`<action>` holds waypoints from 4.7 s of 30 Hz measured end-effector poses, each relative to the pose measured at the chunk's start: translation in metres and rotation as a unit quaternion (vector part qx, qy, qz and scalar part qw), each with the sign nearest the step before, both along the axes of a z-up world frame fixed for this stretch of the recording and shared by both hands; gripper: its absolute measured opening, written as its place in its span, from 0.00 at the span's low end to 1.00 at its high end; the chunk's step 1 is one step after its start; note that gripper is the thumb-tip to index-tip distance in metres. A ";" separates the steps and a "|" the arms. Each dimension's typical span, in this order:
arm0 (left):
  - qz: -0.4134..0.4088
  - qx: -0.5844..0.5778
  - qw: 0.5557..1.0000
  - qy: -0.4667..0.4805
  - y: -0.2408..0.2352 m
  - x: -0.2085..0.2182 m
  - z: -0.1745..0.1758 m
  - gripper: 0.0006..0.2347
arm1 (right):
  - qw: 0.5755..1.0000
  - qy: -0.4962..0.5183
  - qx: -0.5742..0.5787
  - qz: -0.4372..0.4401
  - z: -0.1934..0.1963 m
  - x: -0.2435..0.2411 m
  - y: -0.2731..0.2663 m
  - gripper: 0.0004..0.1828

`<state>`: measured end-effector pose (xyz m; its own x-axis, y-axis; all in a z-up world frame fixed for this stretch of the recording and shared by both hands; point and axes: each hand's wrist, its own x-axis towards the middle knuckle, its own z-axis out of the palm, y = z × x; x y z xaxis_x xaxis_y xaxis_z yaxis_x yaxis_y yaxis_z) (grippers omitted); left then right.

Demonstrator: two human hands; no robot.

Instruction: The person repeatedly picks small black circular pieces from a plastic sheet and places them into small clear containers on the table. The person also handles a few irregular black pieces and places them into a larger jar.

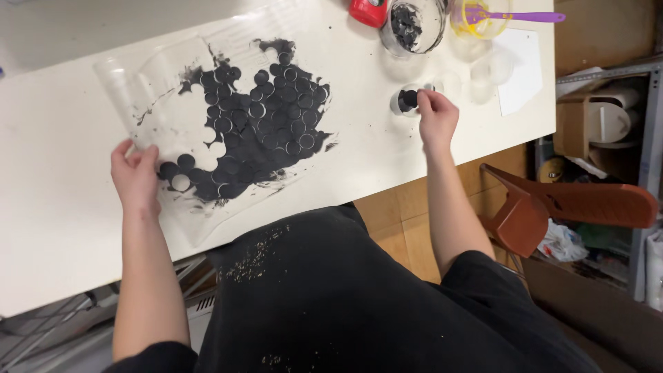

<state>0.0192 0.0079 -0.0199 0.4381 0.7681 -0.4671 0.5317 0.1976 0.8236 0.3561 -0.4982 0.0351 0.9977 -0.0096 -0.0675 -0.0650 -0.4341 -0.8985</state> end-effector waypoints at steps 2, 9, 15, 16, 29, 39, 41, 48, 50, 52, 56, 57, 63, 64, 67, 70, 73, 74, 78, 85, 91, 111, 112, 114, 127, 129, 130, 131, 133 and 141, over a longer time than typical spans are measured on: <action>-0.012 0.036 0.999 -0.025 0.007 0.009 -0.010 0.28 | 0.982 -0.109 -0.132 0.079 -0.006 0.014 -0.008 0.07; -0.119 0.199 0.973 0.005 0.027 0.046 -0.025 0.38 | 0.989 -0.078 -0.040 0.117 0.009 -0.046 0.036 0.06; -0.143 -0.001 0.989 0.031 0.006 0.090 0.014 0.20 | 0.951 0.074 0.029 0.297 0.004 -0.112 0.160 0.06; -0.137 -0.043 0.989 0.025 0.004 0.091 0.023 0.18 | 0.942 0.054 0.032 0.328 0.004 -0.122 0.178 0.06; -0.140 -0.428 0.873 -0.186 0.015 0.079 0.069 0.11 | 0.823 -0.231 -0.259 0.449 -0.002 -0.126 0.287 0.25; -0.070 -0.371 0.916 -0.135 0.015 0.081 0.049 0.14 | 0.886 -0.202 -0.138 0.394 -0.004 -0.122 0.281 0.06; -0.066 -0.194 0.973 -0.102 0.010 0.076 0.051 0.18 | 0.940 -0.040 -0.034 0.336 0.001 -0.123 0.274 0.05; -0.137 0.415 0.890 -0.129 -0.065 0.052 0.100 0.19 | 0.887 0.313 0.280 0.191 0.050 -0.135 0.216 0.08; -0.234 0.153 0.938 -0.207 -0.100 0.063 0.116 0.13 | 0.878 0.322 0.301 0.187 0.065 -0.141 0.199 0.07; -0.262 -0.112 0.942 -0.179 -0.135 0.075 0.131 0.11 | 0.876 0.313 0.307 0.202 0.078 -0.148 0.184 0.07; -0.297 -0.079 0.931 -0.199 -0.173 0.089 0.149 0.11 | 0.884 0.279 0.298 0.228 0.090 -0.150 0.159 0.06; -0.302 -0.061 0.930 -0.198 -0.180 0.093 0.151 0.10 | 0.885 0.273 0.300 0.229 0.092 -0.148 0.152 0.05; -0.313 -0.047 0.926 -0.208 -0.223 0.122 0.165 0.06 | 0.897 0.244 0.267 0.253 0.105 -0.124 0.105 0.03; -0.314 -0.051 0.926 -0.204 -0.234 0.126 0.166 0.06 | 0.895 0.250 0.268 0.255 0.106 -0.118 0.095 0.03; -0.295 -0.056 0.921 -0.247 -0.262 0.142 0.167 0.05 | 0.892 0.268 0.274 0.240 0.107 -0.102 0.070 0.02; -0.286 -0.026 0.927 -0.243 -0.290 0.159 0.167 0.04 | 0.883 0.281 0.306 0.219 0.105 -0.086 0.048 0.02; -0.264 -0.004 0.936 -0.231 -0.317 0.173 0.162 0.04 | 0.875 0.307 0.318 0.197 0.101 -0.072 0.024 0.03; -0.261 -0.013 0.939 -0.221 -0.324 0.179 0.159 0.05 | 0.873 0.319 0.317 0.189 0.099 -0.066 0.015 0.03; -0.234 -0.120 0.937 -0.230 -0.351 0.197 0.139 0.06 | 0.870 0.330 0.321 0.176 0.081 -0.039 -0.028 0.05; -0.174 -0.207 0.939 -0.211 -0.378 0.206 0.107 0.10 | 0.958 0.181 0.176 0.138 0.054 0.036 -0.114 0.07; -0.147 -0.219 0.947 -0.183 -0.384 0.212 0.094 0.11 | 0.965 0.168 0.149 0.138 0.036 0.079 -0.116 0.07; -0.241 -0.071 0.961 -0.114 -0.381 0.268 0.100 0.09 | 0.950 0.141 0.200 0.193 0.013 0.144 -0.067 0.14; -0.253 -0.076 0.958 -0.112 -0.382 0.275 0.098 0.09 | 0.951 0.142 0.202 0.185 0.013 0.138 -0.073 0.14; -0.290 -0.022 0.953 -0.082 -0.383 0.287 0.094 0.09 | 0.954 0.144 0.198 0.173 0.015 0.123 -0.088 0.13; -0.408 0.103 0.895 -0.151 -0.412 0.351 0.071 0.08 | 0.966 0.177 0.170 0.086 0.035 0.053 -0.146 0.11; -0.421 0.113 0.889 -0.138 -0.417 0.367 0.072 0.07 | 0.966 0.166 0.179 0.085 0.033 0.053 -0.146 0.11; -0.427 0.115 0.887 -0.131 -0.418 0.371 0.071 0.07 | 0.966 0.163 0.180 0.085 0.032 0.052 -0.147 0.11; -0.427 0.128 0.886 -0.131 -0.414 0.368 0.070 0.07 | 0.966 0.161 0.181 0.085 0.031 0.050 -0.148 0.11; -0.424 0.152 0.884 -0.128 -0.401 0.356 0.066 0.06 | 0.967 0.162 0.178 0.083 0.027 0.043 -0.146 0.11; -0.406 0.186 0.891 -0.083 -0.373 0.315 0.051 0.06 | 0.957 0.189 0.170 0.141 0.016 0.024 -0.101 0.10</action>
